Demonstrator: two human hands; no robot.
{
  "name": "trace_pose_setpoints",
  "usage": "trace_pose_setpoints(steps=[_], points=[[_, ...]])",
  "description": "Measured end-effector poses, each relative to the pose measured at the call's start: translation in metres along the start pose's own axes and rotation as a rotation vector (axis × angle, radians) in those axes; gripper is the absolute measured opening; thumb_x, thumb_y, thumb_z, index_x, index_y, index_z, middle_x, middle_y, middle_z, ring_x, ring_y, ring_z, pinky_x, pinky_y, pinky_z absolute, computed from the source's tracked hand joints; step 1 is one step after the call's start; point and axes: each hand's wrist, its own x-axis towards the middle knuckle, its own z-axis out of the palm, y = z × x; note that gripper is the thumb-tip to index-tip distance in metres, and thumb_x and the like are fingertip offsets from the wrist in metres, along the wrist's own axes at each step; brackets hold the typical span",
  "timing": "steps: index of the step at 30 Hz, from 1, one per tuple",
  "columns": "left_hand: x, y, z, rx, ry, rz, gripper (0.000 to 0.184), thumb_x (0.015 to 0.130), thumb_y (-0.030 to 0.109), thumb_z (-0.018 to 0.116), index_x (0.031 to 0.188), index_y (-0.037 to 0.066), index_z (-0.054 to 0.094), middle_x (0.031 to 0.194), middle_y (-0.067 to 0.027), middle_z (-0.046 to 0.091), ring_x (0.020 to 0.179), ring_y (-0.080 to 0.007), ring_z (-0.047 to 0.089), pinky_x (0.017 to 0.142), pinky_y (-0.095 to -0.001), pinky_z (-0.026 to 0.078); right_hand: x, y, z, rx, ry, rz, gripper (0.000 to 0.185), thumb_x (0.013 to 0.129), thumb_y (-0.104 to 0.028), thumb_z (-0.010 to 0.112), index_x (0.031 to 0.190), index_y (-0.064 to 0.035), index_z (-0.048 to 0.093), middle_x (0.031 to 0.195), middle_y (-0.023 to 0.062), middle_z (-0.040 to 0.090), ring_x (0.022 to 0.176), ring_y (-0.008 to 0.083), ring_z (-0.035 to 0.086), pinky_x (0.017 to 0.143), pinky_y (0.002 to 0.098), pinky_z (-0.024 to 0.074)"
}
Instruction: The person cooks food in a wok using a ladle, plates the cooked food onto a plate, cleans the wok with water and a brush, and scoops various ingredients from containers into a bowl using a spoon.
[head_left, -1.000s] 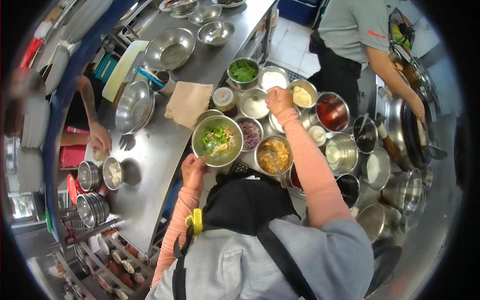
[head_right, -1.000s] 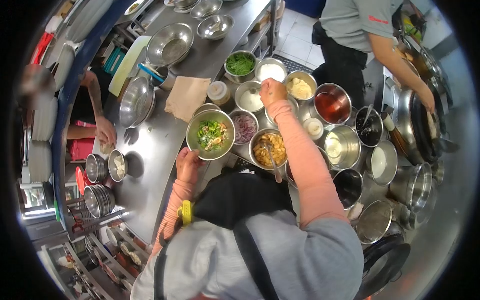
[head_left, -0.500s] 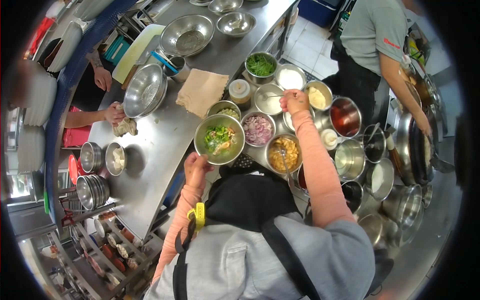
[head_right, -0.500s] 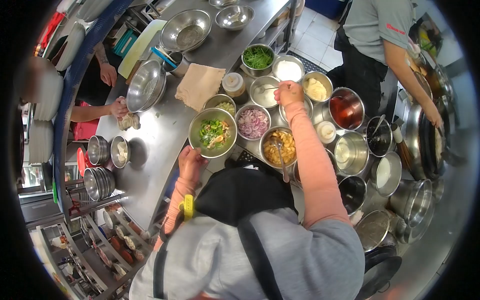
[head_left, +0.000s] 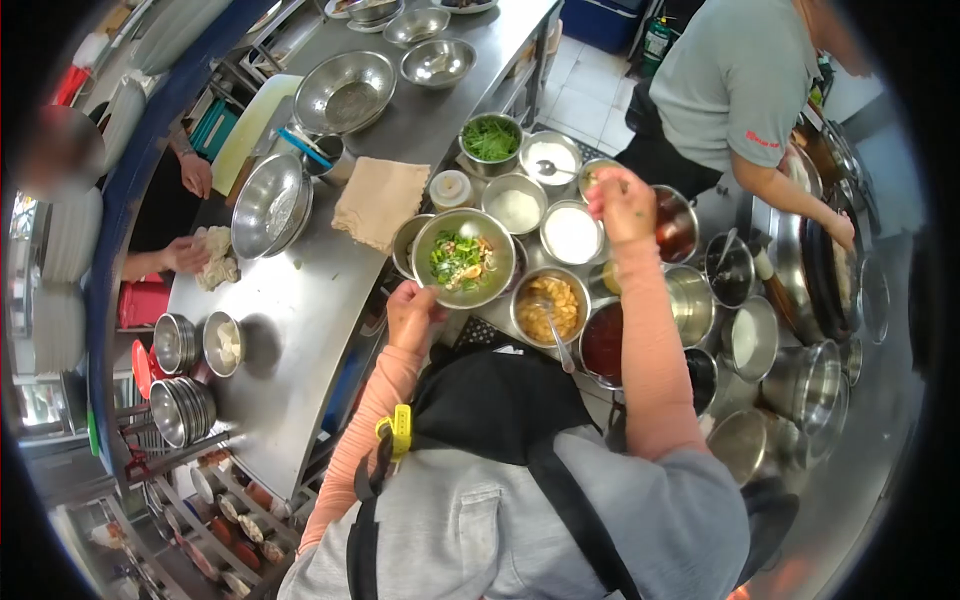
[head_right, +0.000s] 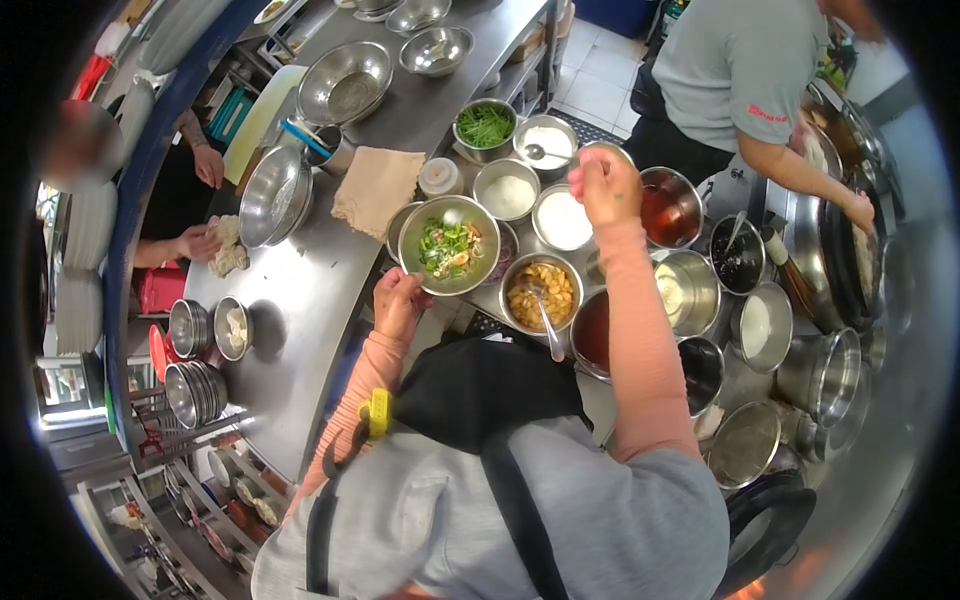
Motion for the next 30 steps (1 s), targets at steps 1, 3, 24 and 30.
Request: trace_pose_setpoints(steps=[1, 3, 24, 30], points=[[-0.001, 0.003, 0.004, -0.005, -0.011, -0.002, 0.015, 0.084, 0.013, 0.064, 0.076, 0.009, 0.053, 0.072, -0.0022, 0.057, 0.057, -0.0129, 0.055, 0.055, -0.0277, 0.051, 0.011, 0.004, 0.002, -0.056, 0.047, -0.021, 0.021, 0.094, -0.015, 0.054, 0.097, 0.0025, 0.065, 0.071, 0.0091, 0.067, 0.056, 0.0117, 0.061, 0.050, 0.0248, 0.0494], [-0.006, 0.007, 0.009, -0.008, -0.029, 0.000, 0.015, 0.085, 0.013, 0.064, 0.076, 0.009, 0.053, 0.072, -0.0020, 0.057, 0.058, -0.0129, 0.055, 0.055, -0.0278, 0.051, 0.030, 0.015, 0.011, -0.125, 0.052, -0.062, 0.020, 0.093, -0.014, 0.053, 0.094, 0.0023, 0.065, 0.070, 0.0101, 0.068, 0.058, 0.0126, 0.063, 0.050, 0.0268, 0.0501], [-0.035, 0.010, -0.104, -0.140, 0.357, 0.095, 0.011, 0.085, 0.014, 0.063, 0.079, 0.011, 0.054, 0.070, -0.0016, 0.059, 0.057, -0.0143, 0.057, 0.051, -0.0272, 0.048, 0.048, 0.017, -0.073, -0.988, 0.026, -0.291, 0.030, 0.087, -0.026, 0.063, 0.107, -0.0050, 0.067, 0.086, 0.0208, 0.069, 0.084, 0.0422, 0.065, 0.078, 0.0489, 0.0510], [-0.042, 0.009, -0.131, -0.228, 0.490, 0.135, 0.009, 0.085, 0.013, 0.063, 0.085, 0.011, 0.055, 0.079, -0.0038, 0.064, 0.066, -0.0164, 0.063, 0.056, -0.0281, 0.050, -0.016, -0.042, -0.022, -0.839, -0.058, -0.351, 0.030, 0.088, -0.027, 0.064, 0.108, -0.0045, 0.066, 0.083, 0.0181, 0.069, 0.076, 0.0382, 0.066, 0.070, 0.0439, 0.0512]])
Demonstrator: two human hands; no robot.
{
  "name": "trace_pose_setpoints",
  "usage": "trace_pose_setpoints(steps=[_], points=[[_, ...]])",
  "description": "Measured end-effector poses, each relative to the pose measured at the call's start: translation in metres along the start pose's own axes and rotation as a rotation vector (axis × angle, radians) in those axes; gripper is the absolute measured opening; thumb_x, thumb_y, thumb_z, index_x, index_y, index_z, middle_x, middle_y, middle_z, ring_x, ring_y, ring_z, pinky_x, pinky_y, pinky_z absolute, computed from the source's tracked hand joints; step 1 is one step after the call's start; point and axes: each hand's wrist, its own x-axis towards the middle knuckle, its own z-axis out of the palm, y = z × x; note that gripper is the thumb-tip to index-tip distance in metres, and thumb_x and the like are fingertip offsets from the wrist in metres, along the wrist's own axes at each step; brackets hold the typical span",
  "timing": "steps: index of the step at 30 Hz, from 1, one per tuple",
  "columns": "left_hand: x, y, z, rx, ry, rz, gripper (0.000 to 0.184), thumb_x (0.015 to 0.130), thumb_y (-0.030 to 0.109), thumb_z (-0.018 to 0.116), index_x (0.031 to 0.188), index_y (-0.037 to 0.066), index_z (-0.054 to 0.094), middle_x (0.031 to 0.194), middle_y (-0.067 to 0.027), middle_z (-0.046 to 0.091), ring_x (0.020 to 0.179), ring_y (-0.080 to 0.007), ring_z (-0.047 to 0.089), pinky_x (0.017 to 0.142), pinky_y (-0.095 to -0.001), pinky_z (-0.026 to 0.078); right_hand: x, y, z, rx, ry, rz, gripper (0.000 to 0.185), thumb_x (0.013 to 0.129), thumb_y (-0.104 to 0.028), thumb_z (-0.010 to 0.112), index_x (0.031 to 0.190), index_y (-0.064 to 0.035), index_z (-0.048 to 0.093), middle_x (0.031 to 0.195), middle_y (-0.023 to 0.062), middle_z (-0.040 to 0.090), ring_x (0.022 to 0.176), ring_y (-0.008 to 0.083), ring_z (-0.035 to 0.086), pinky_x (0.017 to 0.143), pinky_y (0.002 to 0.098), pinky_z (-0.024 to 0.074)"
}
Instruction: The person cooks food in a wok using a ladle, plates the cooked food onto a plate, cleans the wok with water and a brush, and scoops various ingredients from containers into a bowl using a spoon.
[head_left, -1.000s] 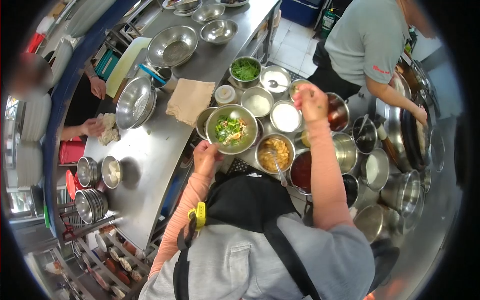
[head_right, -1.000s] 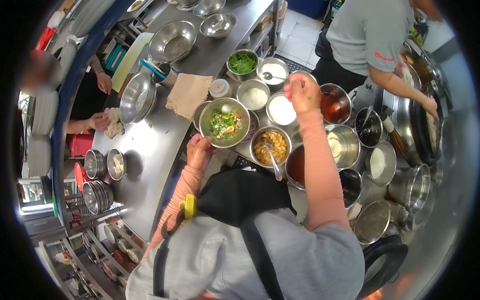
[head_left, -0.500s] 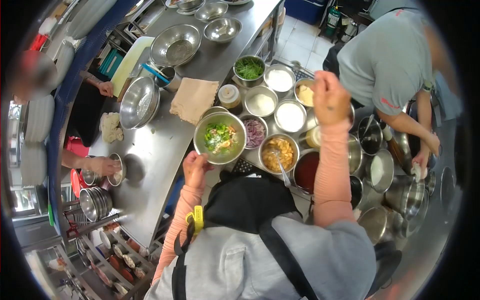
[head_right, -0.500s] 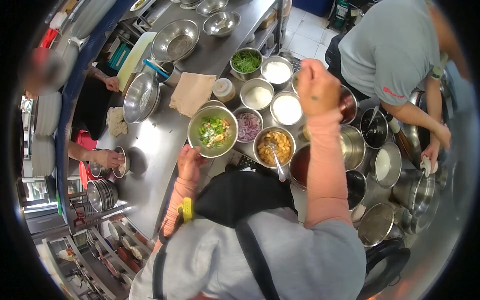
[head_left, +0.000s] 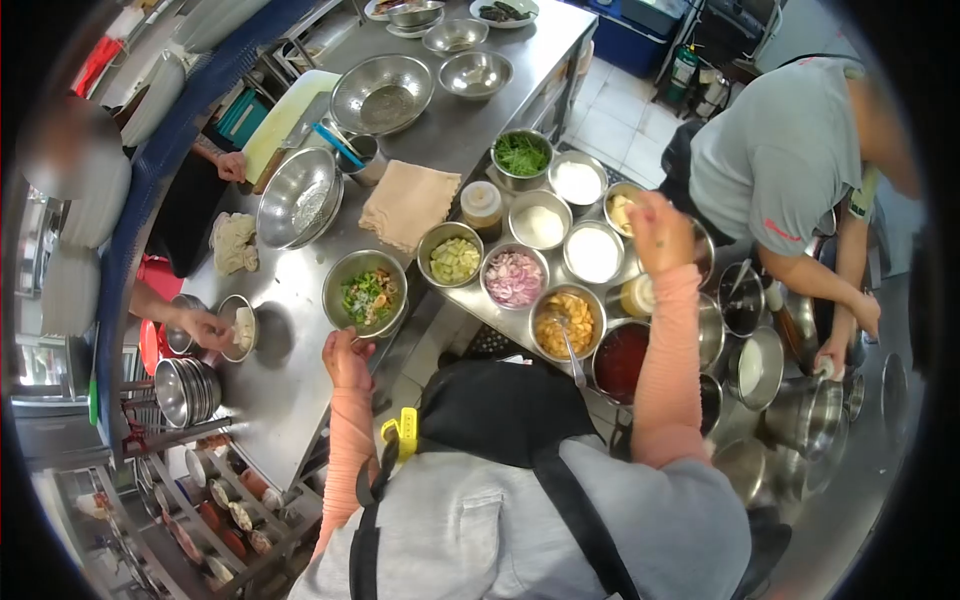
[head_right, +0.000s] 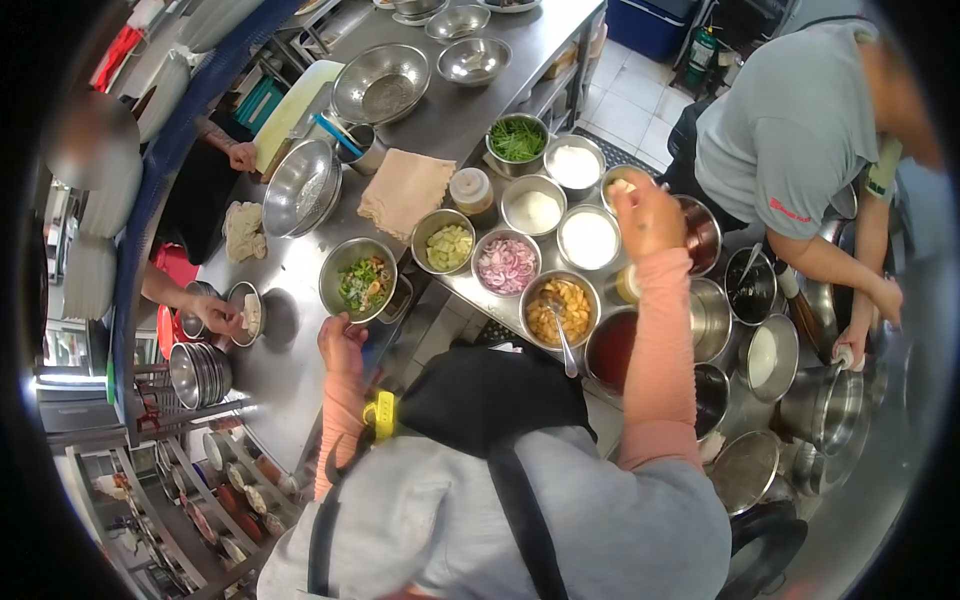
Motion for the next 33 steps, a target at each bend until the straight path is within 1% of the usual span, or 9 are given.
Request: trace_pose_setpoints(steps=[2, 6, 8, 10, 13, 16, 20, 24, 33], points=[[0.008, -0.004, -0.006, -0.035, 0.019, -0.014, 0.010, 0.087, 0.014, 0.063, 0.091, 0.010, 0.055, 0.081, -0.0041, 0.064, 0.069, -0.0180, 0.064, 0.058, -0.0293, 0.050, -0.010, -0.016, 0.020, 0.146, -0.045, -0.070, 0.028, 0.088, -0.026, 0.064, 0.106, -0.0044, 0.066, 0.082, 0.0177, 0.069, 0.075, 0.0365, 0.066, 0.069, 0.0426, 0.0514], [0.024, -0.023, -0.021, -0.194, 0.085, -0.019, 0.019, 0.091, 0.020, 0.061, 0.103, 0.008, 0.054, 0.093, -0.0070, 0.065, 0.075, -0.0221, 0.066, 0.061, -0.0318, 0.051, -0.051, -0.064, 0.060, 0.365, -0.365, -0.288, 0.025, 0.088, -0.024, 0.063, 0.103, -0.0046, 0.065, 0.084, 0.0181, 0.068, 0.077, 0.0354, 0.065, 0.068, 0.0416, 0.0512], [0.028, -0.031, -0.026, -0.238, 0.032, -0.071, 0.028, 0.094, 0.030, 0.060, 0.108, 0.006, 0.053, 0.104, -0.0108, 0.065, 0.078, -0.0246, 0.067, 0.064, -0.0332, 0.052, -0.070, -0.080, 0.070, 0.336, -0.461, -0.375, 0.025, 0.089, -0.025, 0.061, 0.096, -0.0017, 0.063, 0.084, 0.0217, 0.065, 0.080, 0.0393, 0.064, 0.069, 0.0456, 0.0501], [0.021, -0.035, -0.021, -0.199, -0.032, -0.151, 0.035, 0.094, 0.040, 0.060, 0.104, 0.007, 0.056, 0.104, -0.0153, 0.067, 0.089, -0.0279, 0.067, 0.073, -0.0369, 0.053, -0.093, -0.090, 0.076, 0.332, -0.554, -0.411, 0.027, 0.089, -0.027, 0.061, 0.098, -0.0019, 0.064, 0.087, 0.0208, 0.066, 0.082, 0.0389, 0.065, 0.071, 0.0460, 0.0506], [0.005, -0.045, -0.016, -0.109, -0.253, -0.263, 0.039, 0.094, 0.043, 0.059, 0.107, 0.007, 0.055, 0.109, -0.0161, 0.066, 0.091, -0.0269, 0.066, 0.074, -0.0376, 0.053, -0.128, -0.091, 0.091, 0.321, -0.694, -0.389, 0.028, 0.089, -0.028, 0.062, 0.102, -0.0028, 0.066, 0.091, 0.0192, 0.068, 0.085, 0.0382, 0.065, 0.073, 0.0458, 0.0513], [0.000, -0.052, -0.013, -0.017, -0.364, -0.296, 0.040, 0.093, 0.043, 0.059, 0.110, 0.007, 0.054, 0.110, -0.0162, 0.065, 0.093, -0.0263, 0.066, 0.074, -0.0379, 0.053, -0.158, -0.093, 0.098, 0.247, -0.723, -0.379, 0.030, 0.089, -0.029, 0.063, 0.104, -0.0033, 0.066, 0.095, 0.0182, 0.069, 0.088, 0.0374, 0.066, 0.075, 0.0453, 0.0518], [0.008, -0.047, -0.012, 0.153, -0.473, -0.276, 0.041, 0.092, 0.040, 0.062, 0.115, 0.008, 0.052, 0.110, -0.0158, 0.064, 0.092, -0.0259, 0.066, 0.072, -0.0376, 0.053, -0.194, -0.095, 0.102, 0.258, -0.566, -0.383, 0.029, 0.089, -0.030, 0.062, 0.101, -0.0037, 0.065, 0.094, 0.0170, 0.069, 0.091, 0.0377, 0.065, 0.078, 0.0463, 0.0509], [0.050, -0.028, -0.037, 0.192, -0.567, -0.320, 0.039, 0.091, 0.031, 0.067, 0.117, 0.006, 0.052, 0.106, -0.0155, 0.066, 0.085, -0.0238, 0.068, 0.067, -0.0338, 0.055, -0.222, -0.122, 0.103, 0.158, -0.579, -0.188, 0.024, 0.089, -0.027, 0.061, 0.094, -0.0035, 0.063, 0.092, 0.0169, 0.068, 0.092, 0.0379, 0.064, 0.082, 0.0472, 0.0496], [0.081, -0.020, -0.083, 0.158, -0.661, -0.270, 0.029, 0.092, 0.023, 0.062, 0.116, 0.009, 0.054, 0.103, -0.0112, 0.066, 0.082, -0.0200, 0.066, 0.063, -0.0303, 0.054, -0.334, -0.194, 0.128, 0.093, -0.570, 0.051, 0.027, 0.091, -0.030, 0.056, 0.098, -0.0057, 0.065, 0.098, 0.0170, 0.069, 0.097, 0.0386, 0.064, 0.086, 0.0487, 0.0494]])
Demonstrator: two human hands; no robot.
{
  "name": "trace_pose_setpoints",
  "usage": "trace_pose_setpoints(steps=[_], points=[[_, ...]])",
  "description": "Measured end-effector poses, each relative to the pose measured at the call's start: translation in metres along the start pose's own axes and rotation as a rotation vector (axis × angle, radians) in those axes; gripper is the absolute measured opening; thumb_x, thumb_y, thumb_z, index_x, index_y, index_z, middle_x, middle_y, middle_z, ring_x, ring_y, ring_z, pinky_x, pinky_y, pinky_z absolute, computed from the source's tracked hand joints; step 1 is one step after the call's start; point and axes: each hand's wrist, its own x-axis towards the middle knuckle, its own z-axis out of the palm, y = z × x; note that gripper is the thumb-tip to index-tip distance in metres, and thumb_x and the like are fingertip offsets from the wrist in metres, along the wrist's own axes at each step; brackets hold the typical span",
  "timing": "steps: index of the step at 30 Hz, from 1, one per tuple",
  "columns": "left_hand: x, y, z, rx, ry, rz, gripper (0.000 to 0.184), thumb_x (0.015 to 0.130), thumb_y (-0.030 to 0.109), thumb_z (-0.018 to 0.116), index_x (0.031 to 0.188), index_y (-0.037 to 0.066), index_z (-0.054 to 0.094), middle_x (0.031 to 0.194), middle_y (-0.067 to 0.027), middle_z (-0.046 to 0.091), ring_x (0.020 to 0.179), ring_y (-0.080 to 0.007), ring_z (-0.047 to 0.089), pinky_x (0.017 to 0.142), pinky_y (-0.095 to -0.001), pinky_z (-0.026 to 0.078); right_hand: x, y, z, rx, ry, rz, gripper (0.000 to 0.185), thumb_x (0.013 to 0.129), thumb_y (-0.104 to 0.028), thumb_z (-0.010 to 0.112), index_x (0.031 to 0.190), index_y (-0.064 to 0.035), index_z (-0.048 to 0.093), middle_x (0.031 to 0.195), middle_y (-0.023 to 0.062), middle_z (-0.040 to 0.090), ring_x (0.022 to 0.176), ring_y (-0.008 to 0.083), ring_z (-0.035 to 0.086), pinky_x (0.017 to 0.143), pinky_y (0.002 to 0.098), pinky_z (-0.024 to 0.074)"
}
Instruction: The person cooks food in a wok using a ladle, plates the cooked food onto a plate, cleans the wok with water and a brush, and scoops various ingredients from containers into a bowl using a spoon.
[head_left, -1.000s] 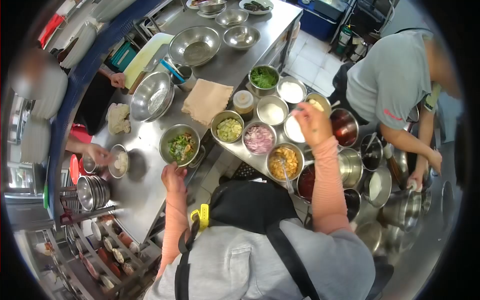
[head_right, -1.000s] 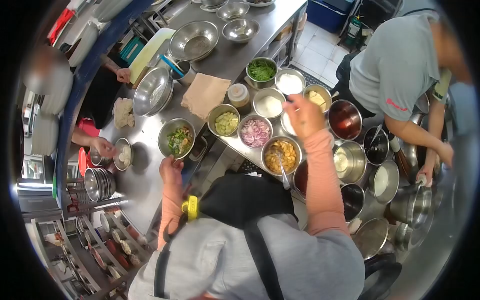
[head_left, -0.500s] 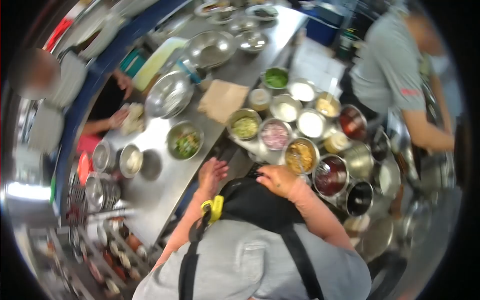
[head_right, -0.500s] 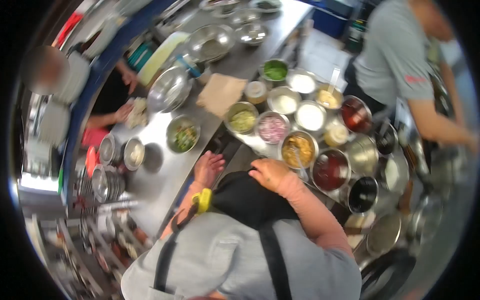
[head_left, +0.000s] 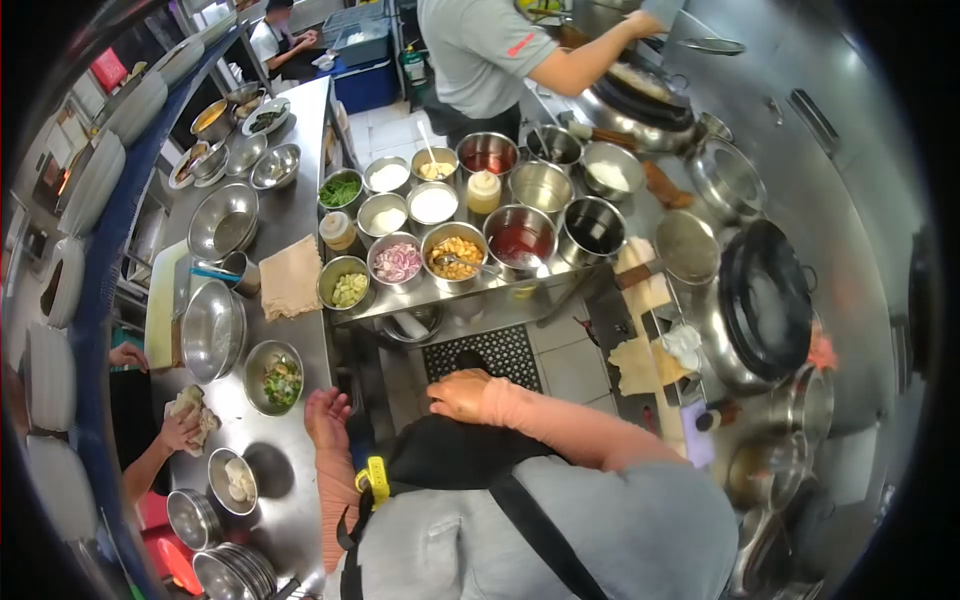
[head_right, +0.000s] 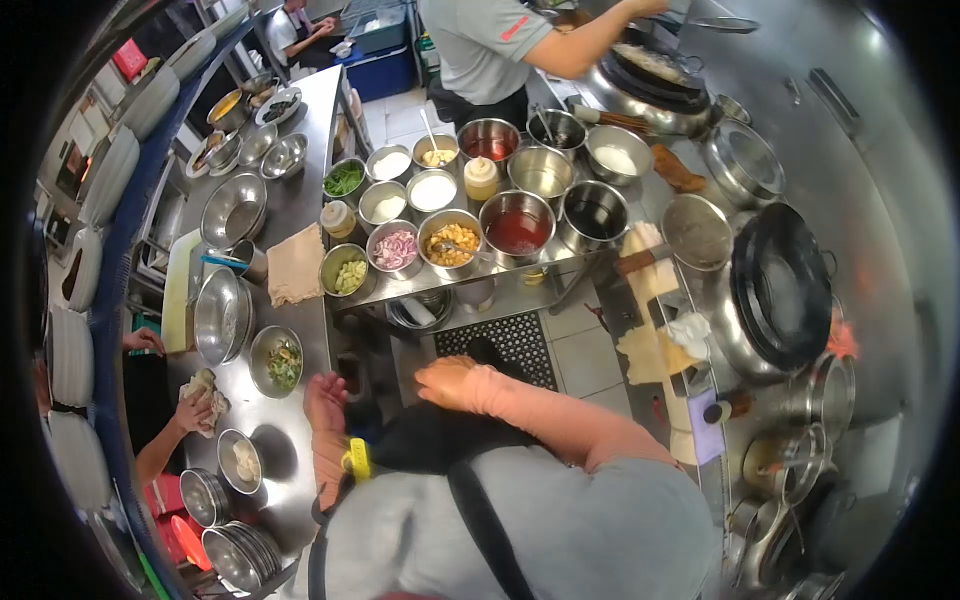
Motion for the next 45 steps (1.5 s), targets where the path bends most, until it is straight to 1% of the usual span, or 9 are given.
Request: trace_pose_setpoints(steps=[4, 7, 8, 11, 14, 16, 18, 21, 45], points=[[-0.003, -0.011, -0.006, 0.199, 0.047, 0.133, 0.030, 0.092, 0.021, 0.062, 0.116, 0.006, 0.054, 0.109, -0.0115, 0.065, 0.087, -0.0208, 0.066, 0.069, -0.0305, 0.054, -0.041, -0.003, 0.014, 0.025, -0.002, 0.114, 0.028, 0.092, -0.031, 0.055, 0.099, -0.0068, 0.066, 0.097, 0.0171, 0.069, 0.098, 0.0373, 0.064, 0.087, 0.0472, 0.0491], [0.026, -0.031, -0.033, 0.683, 0.058, 0.793, 0.034, 0.091, 0.019, 0.062, 0.119, 0.003, 0.054, 0.111, -0.0135, 0.065, 0.095, -0.0259, 0.065, 0.077, -0.0339, 0.052, -0.058, 0.021, 0.036, 0.076, 0.061, 0.214, 0.029, 0.091, -0.033, 0.055, 0.099, -0.0072, 0.067, 0.097, 0.0169, 0.069, 0.097, 0.0375, 0.064, 0.087, 0.0465, 0.0491], [0.013, -0.021, -0.029, 0.945, 0.115, 0.796, 0.043, 0.086, 0.020, 0.064, 0.123, 0.001, 0.053, 0.119, -0.0166, 0.061, 0.113, -0.0332, 0.058, 0.090, -0.0450, 0.047, -0.062, 0.040, 0.051, 0.075, 0.123, 0.225, 0.030, 0.091, -0.033, 0.055, 0.097, -0.0075, 0.068, 0.098, 0.0171, 0.069, 0.098, 0.0373, 0.064, 0.087, 0.0459, 0.0494], [0.005, -0.027, -0.031, 1.524, 0.239, 0.978, 0.050, 0.079, 0.021, 0.065, 0.124, 0.002, 0.054, 0.129, -0.0182, 0.055, 0.124, -0.0367, 0.047, 0.099, -0.0522, 0.038, -0.076, 0.093, 0.078, 0.089, 0.161, 0.339, 0.032, 0.091, -0.034, 0.054, 0.095, -0.0062, 0.069, 0.100, 0.0169, 0.069, 0.098, 0.0371, 0.064, 0.087, 0.0458, 0.0496], [-0.010, -0.023, -0.023, 1.478, 0.206, 0.892, 0.054, 0.075, 0.023, 0.065, 0.124, 0.003, 0.054, 0.137, -0.0182, 0.048, 0.130, -0.0367, 0.041, 0.105, -0.0537, 0.031, -0.113, 0.171, 0.131, -0.097, -0.174, 0.607, 0.032, 0.092, -0.033, 0.056, 0.094, -0.0041, 0.070, 0.092, 0.0157, 0.069, 0.088, 0.0371, 0.065, 0.079, 0.0462, 0.0504], [-0.008, -0.025, -0.024, 1.468, 0.223, 0.908, 0.053, 0.075, 0.022, 0.065, 0.123, 0.003, 0.054, 0.136, -0.0182, 0.049, 0.130, -0.0363, 0.041, 0.105, -0.0528, 0.030, -0.182, 0.326, 0.261, -0.366, -0.474, 0.451, 0.030, 0.088, -0.034, 0.059, 0.095, -0.0073, 0.071, 0.103, 0.0150, 0.070, 0.095, 0.0319, 0.066, 0.080, 0.0479, 0.0507], [-0.010, -0.024, -0.023, 1.456, 0.228, 0.908, 0.052, 0.075, 0.021, 0.064, 0.123, 0.003, 0.054, 0.136, -0.0181, 0.049, 0.130, -0.0362, 0.041, 0.106, -0.0525, 0.030, -0.201, 0.169, 0.163, -0.297, -0.792, 0.764, 0.040, 0.083, -0.038, 0.066, 0.112, -0.0099, 0.070, 0.120, 0.0124, 0.066, 0.110, 0.0313, 0.063, 0.092, 0.0430, 0.0501], [-0.017, -0.021, -0.022, 1.422, 0.214, 0.900, 0.052, 0.075, 0.020, 0.064, 0.123, 0.003, 0.054, 0.135, -0.0178, 0.049, 0.131, -0.0360, 0.040, 0.106, -0.0527, 0.030, -0.231, 0.142, 0.154, -0.013, -0.643, 0.714, 0.042, 0.080, -0.038, 0.071, 0.111, -0.0102, 0.070, 0.113, 0.0137, 0.069, 0.102, 0.0310, 0.066, 0.086, 0.0426, 0.0519], [-0.012, -0.028, -0.028, 1.441, 0.256, 0.823, 0.054, 0.077, 0.027, 0.063, 0.125, 0.004, 0.056, 0.140, -0.0154, 0.046, 0.132, -0.0341, 0.039, 0.108, -0.0518, 0.029, -0.161, 0.206, 0.198, -0.054, -0.701, 0.721, 0.040, 0.080, -0.037, 0.071, 0.110, -0.0102, 0.071, 0.111, 0.0137, 0.070, 0.100, 0.0305, 0.066, 0.085, 0.0425, 0.0522]])
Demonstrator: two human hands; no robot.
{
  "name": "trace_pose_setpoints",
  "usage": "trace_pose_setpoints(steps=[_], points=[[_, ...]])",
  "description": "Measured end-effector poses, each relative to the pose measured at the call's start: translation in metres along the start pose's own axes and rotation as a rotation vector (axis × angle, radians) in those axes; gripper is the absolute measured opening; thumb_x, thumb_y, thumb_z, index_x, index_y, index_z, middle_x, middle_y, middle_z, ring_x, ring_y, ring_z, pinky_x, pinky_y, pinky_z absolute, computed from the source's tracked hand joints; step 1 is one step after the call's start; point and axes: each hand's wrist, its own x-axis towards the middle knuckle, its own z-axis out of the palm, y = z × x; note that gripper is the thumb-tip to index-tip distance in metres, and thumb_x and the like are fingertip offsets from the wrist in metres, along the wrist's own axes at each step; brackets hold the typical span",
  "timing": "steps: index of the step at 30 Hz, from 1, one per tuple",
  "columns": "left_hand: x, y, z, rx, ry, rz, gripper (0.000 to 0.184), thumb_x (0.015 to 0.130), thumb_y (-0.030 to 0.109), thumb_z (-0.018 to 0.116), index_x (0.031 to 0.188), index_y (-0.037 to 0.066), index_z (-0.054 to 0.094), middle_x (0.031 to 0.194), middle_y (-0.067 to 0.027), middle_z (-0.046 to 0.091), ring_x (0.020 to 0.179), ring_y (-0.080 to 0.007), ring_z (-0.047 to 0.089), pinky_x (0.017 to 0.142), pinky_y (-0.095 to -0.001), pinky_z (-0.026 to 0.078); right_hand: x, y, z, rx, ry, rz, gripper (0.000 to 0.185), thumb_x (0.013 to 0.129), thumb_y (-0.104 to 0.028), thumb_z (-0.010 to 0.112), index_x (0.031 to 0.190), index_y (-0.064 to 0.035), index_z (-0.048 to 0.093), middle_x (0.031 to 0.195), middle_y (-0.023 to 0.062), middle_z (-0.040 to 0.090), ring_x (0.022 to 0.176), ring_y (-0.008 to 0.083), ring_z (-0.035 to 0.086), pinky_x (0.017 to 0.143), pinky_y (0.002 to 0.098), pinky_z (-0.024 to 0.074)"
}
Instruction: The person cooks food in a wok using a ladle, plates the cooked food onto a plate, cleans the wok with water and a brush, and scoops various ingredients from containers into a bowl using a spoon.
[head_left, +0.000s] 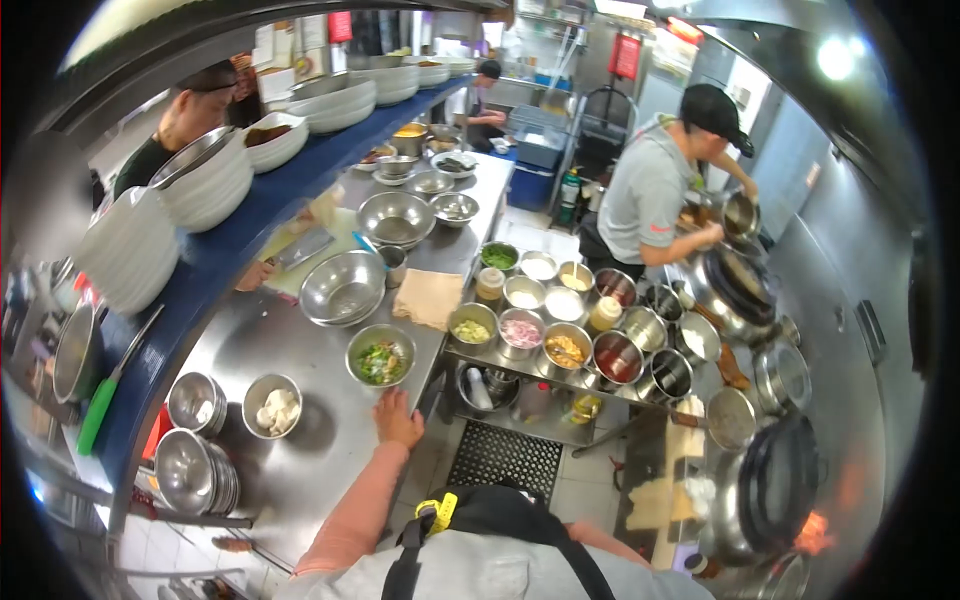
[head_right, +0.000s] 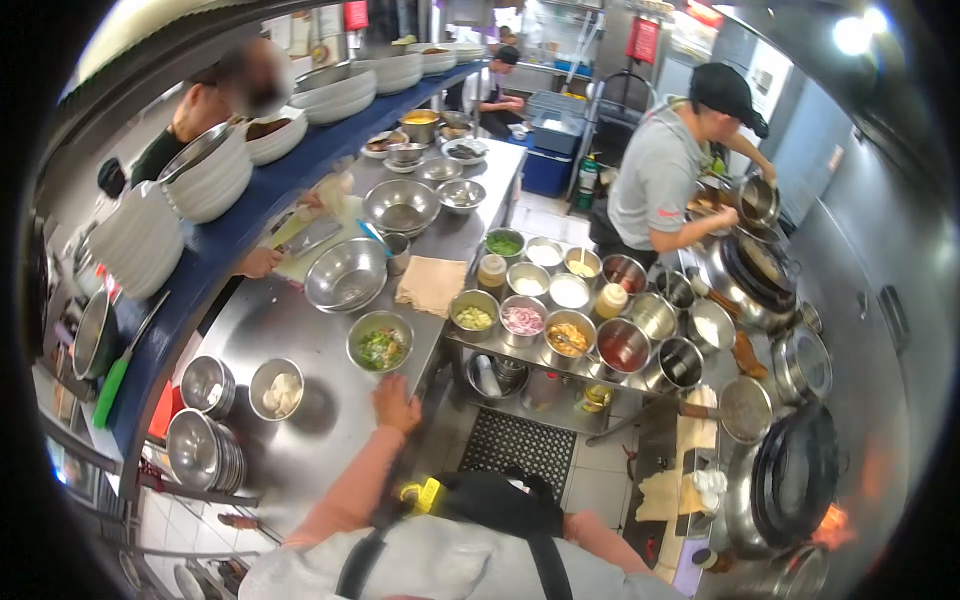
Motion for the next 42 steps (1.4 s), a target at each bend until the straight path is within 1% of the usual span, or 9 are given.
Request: trace_pose_setpoints(steps=[6, 10, 23, 26, 27, 33, 36, 39, 42], points=[[0.001, 0.006, -0.010, -0.037, -0.016, -0.006, 0.053, 0.077, 0.026, 0.063, 0.125, 0.004, 0.056, 0.141, -0.0155, 0.045, 0.130, -0.0325, 0.042, 0.107, -0.0505, 0.030, -0.004, 0.010, -0.011, -0.026, -0.013, 0.040, 0.040, 0.080, -0.036, 0.071, 0.110, -0.0102, 0.071, 0.111, 0.0137, 0.070, 0.100, 0.0304, 0.066, 0.084, 0.0425, 0.0523], [0.001, 0.008, -0.011, 0.002, 0.003, 0.004, 0.054, 0.077, 0.025, 0.064, 0.125, 0.004, 0.054, 0.137, -0.0148, 0.046, 0.130, -0.0320, 0.041, 0.106, -0.0503, 0.030, 0.002, 0.006, -0.025, -0.038, -0.013, 0.049, 0.039, 0.080, -0.036, 0.071, 0.109, -0.0101, 0.071, 0.110, 0.0137, 0.070, 0.099, 0.0303, 0.066, 0.084, 0.0425, 0.0524], [0.001, 0.003, -0.004, 0.018, 0.004, 0.038, 0.053, 0.078, 0.027, 0.061, 0.125, 0.003, 0.054, 0.138, -0.0167, 0.045, 0.130, -0.0343, 0.039, 0.104, -0.0519, 0.031, 0.001, 0.015, -0.022, -0.056, 0.007, 0.033, 0.039, 0.080, -0.035, 0.072, 0.109, -0.0101, 0.071, 0.109, 0.0137, 0.070, 0.098, 0.0301, 0.067, 0.083, 0.0425, 0.0525], [0.000, 0.004, -0.011, -0.029, 0.012, 0.041, 0.054, 0.078, 0.027, 0.061, 0.126, 0.003, 0.053, 0.139, -0.0165, 0.044, 0.131, -0.0346, 0.039, 0.104, -0.0518, 0.031, -0.003, 0.022, -0.021, -0.056, 0.002, 0.045, 0.038, 0.080, -0.035, 0.072, 0.109, -0.0101, 0.071, 0.109, 0.0137, 0.070, 0.098, 0.0300, 0.067, 0.083, 0.0425, 0.0526], [-0.001, 0.006, -0.010, -0.020, 0.036, 0.011, 0.053, 0.077, 0.026, 0.063, 0.125, 0.004, 0.055, 0.138, -0.0149, 0.048, 0.130, -0.0335, 0.042, 0.105, -0.0523, 0.031, -0.004, 0.024, -0.021, -0.059, 0.004, 0.052, 0.038, 0.080, -0.035, 0.072, 0.109, -0.0101, 0.071, 0.109, 0.0137, 0.070, 0.098, 0.0300, 0.067, 0.083, 0.0425, 0.0526], [-0.002, 0.006, -0.011, -0.049, 0.058, 0.028, 0.053, 0.077, 0.026, 0.062, 0.125, 0.004, 0.054, 0.138, -0.0151, 0.047, 0.130, -0.0333, 0.041, 0.105, -0.0510, 0.030, -0.016, 0.038, -0.018, -0.054, 0.004, 0.078, 0.038, 0.080, -0.034, 0.072, 0.109, -0.0101, 0.071, 0.108, 0.0137, 0.070, 0.097, 0.0299, 0.067, 0.083, 0.0425, 0.0527], [-0.001, 0.006, -0.018, -0.033, -0.002, 0.041, 0.053, 0.078, 0.026, 0.060, 0.125, 0.003, 0.052, 0.142, -0.0159, 0.042, 0.132, -0.0330, 0.038, 0.102, -0.0488, 0.033, -0.021, 0.038, -0.019, -0.051, 0.002, 0.084, 0.038, 0.080, -0.034, 0.072, 0.108, -0.0101, 0.071, 0.108, 0.0137, 0.071, 0.097, 0.0298, 0.067, 0.082, 0.0425, 0.0527], [-0.002, 0.005, -0.014, -0.047, 0.057, 0.042, 0.051, 0.077, 0.025, 0.062, 0.123, 0.004, 0.054, 0.138, -0.0159, 0.046, 0.128, -0.0327, 0.042, 0.102, -0.0487, 0.033, -0.024, 0.038, -0.021, -0.044, 0.006, 0.084, 0.037, 0.080, -0.034, 0.072, 0.108, -0.0101, 0.071, 0.108, 0.0137, 0.071, 0.097, 0.0298, 0.067, 0.082, 0.0425, 0.0527], [-0.002, 0.003, -0.013, -0.067, 0.056, 0.047, 0.050, 0.077, 0.024, 0.062, 0.122, 0.004, 0.054, 0.138, -0.0158, 0.047, 0.128, -0.0329, 0.042, 0.101, -0.0480, 0.033, -0.027, 0.040, -0.021, -0.042, 0.005, 0.088, 0.037, 0.079, -0.034, 0.072, 0.108, -0.0101, 0.071, 0.108, 0.0137, 0.071, 0.097, 0.0297, 0.067, 0.082, 0.0425, 0.0528]])
